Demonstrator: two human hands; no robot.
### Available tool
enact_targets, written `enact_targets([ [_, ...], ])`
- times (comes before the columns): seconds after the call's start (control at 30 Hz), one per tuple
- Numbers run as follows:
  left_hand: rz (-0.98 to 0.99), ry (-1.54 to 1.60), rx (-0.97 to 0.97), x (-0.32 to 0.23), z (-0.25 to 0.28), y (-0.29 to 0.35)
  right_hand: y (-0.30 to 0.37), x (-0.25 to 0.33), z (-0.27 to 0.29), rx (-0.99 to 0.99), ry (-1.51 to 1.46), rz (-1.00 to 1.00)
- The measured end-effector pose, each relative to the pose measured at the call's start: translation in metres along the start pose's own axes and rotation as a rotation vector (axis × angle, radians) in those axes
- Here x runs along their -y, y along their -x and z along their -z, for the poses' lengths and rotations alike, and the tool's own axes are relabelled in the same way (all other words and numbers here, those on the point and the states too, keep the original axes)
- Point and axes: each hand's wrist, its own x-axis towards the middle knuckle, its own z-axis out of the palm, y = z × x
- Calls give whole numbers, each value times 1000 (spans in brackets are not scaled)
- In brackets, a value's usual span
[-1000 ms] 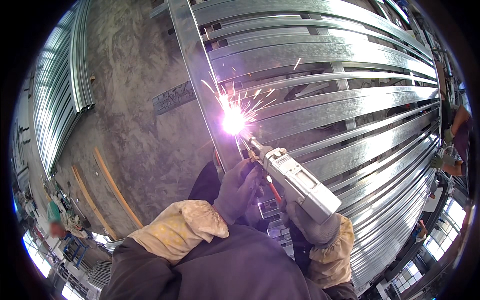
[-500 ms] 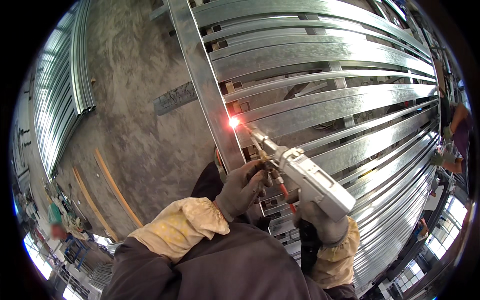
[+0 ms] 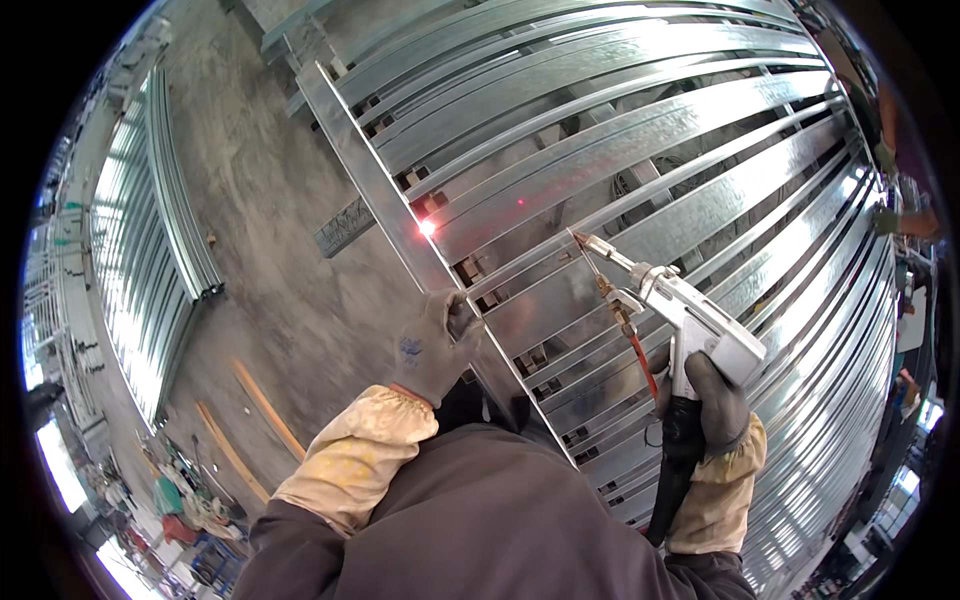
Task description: The person welds a metal frame using a handheld welding gun. They move the tool along the seams of the frame, creating bright sparks and fusing the metal pieces together.
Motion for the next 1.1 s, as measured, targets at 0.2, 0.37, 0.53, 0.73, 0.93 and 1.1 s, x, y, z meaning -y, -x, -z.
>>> enact_targets([
  [0.2,-214,-432,50,-23,-23,-42,20,-19,25,6,-96,67],
  [0.37,-246,-833,125,-49,-40,-81,51,-20,50,-84,-121,114],
  [0.53,-344,-888,180,-44,-53,-95,87,-21,76,-234,-194,178],
  [0.73,-199,-1091,246,-62,-59,-101,108,-35,98,-223,-256,212],
  [0.93,-179,-1173,272,-69,-69,-108,97,-60,99,-225,-230,178],
  [1.1,-234,-1171,251,-66,-67,-116,88,-65,110,-104,-295,120],
])
